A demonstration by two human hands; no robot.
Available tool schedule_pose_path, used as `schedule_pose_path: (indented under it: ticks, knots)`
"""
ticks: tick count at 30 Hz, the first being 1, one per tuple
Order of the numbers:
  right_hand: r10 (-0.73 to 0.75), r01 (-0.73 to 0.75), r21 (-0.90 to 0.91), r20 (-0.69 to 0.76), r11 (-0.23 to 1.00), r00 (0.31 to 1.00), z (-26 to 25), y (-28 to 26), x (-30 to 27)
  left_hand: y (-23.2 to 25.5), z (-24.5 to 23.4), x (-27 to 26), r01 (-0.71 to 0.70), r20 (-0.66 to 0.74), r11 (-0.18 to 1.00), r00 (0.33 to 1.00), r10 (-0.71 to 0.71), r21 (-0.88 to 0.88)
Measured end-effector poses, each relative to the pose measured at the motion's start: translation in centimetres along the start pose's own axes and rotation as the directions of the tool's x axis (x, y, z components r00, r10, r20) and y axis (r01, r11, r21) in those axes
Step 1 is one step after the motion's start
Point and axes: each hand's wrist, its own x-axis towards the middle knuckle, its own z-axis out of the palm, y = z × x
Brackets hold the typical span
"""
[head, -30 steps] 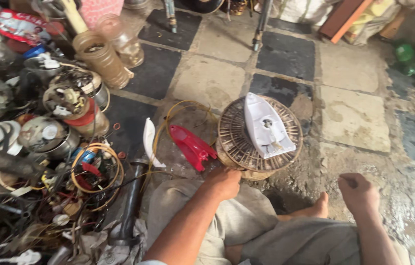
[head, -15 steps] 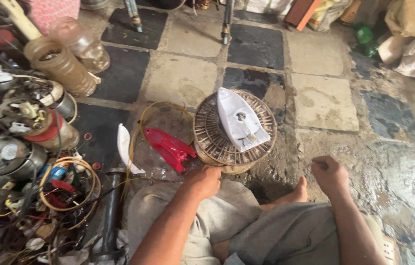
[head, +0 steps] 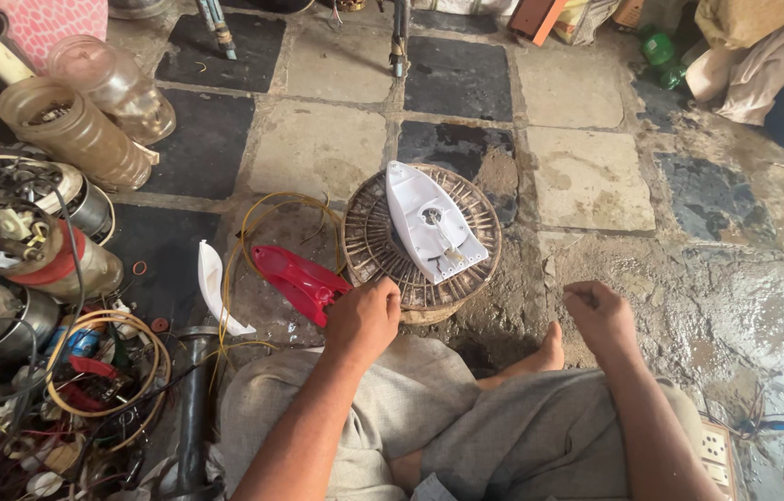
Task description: The person repairs a clothes iron by dismantling the housing, handling the internal heating components, and stripping wires on the power cord using pliers.
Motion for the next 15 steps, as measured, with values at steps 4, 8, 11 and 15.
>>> schedule_pose_path:
  ticks: [4, 8, 11, 15]
  knots:
    - [-0.216, 0.199, 0.144, 0.116, 0.969, 0.969, 1.3, -3.1, -1.6, 0.4, -0.2, 0.3, -0.142, -0.263, 0.989, 0.957, 0.125, -0.048]
    - [-0.349, 0.340, 0.078, 0.219, 0.937, 0.911, 5.1, -6.3, -1.9, -0.7, 0.9, 1.6, -0.254, -0.470, 0.967, 0.854, 0.223, -0.002]
    - [-0.516, 0.507, 0.132, 0.039, 0.852, 0.856, 8.6, -5.9, -0.1, -3.2, 2.5, 3.3, -0.073, -0.533, 0.990, 0.846, -0.004, -0.122]
    - [-0.137, 0.080, 0.576, 0.056, 0.814, 0.989, 11.0, -5.1, 2.5, -6.6, 3.9, 5.9, 0.141, -0.233, 0.920, 0.943, -0.237, -0.367]
